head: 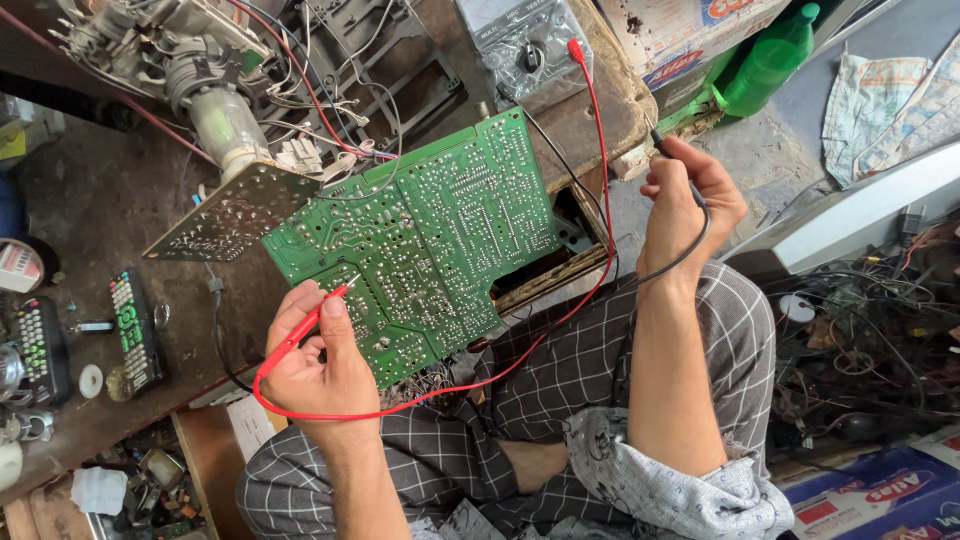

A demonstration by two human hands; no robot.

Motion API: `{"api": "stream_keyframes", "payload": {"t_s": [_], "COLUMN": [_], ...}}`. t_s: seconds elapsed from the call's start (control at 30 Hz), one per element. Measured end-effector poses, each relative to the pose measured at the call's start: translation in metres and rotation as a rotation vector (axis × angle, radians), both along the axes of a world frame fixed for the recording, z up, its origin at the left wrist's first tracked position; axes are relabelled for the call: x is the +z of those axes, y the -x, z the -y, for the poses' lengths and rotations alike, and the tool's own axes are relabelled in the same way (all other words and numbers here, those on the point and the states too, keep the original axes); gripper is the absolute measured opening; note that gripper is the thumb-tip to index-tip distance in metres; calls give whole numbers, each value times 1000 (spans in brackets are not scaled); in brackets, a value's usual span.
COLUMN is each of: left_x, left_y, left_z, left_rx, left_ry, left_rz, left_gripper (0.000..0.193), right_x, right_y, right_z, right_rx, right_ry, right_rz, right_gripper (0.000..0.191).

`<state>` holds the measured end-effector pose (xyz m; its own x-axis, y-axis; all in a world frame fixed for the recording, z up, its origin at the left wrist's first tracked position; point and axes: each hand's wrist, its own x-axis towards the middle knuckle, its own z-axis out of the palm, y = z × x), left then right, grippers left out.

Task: The person tests a green circuit board using a multimeter. They hold the board with one hand and touch various points on the board with the multimeter probes in the other hand.

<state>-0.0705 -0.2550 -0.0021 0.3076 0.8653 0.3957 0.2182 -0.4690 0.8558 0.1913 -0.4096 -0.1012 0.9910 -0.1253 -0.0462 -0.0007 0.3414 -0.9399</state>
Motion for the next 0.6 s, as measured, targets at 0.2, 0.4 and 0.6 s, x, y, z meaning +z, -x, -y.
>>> {"api": "stream_keyframes", "payload": {"t_s": [0.2, 0.4, 0.6], "left_x": [1, 1, 1], "left_y": [1, 1, 0], "left_z": [1, 2, 2], "left_rx": [2, 4, -5], "left_ry": [11, 10, 8], "left_rz": [-11, -3, 6], "left_gripper": [19, 20, 21], "right_x": [-3, -3, 1], "right_y": [1, 2, 4], "right_z": [6, 3, 3], "right_rx": [-11, -54, -79], "right_ry": [-29, -185, -222], "right_rz": [5, 98, -4], "right_gripper": [18, 20, 16]}}
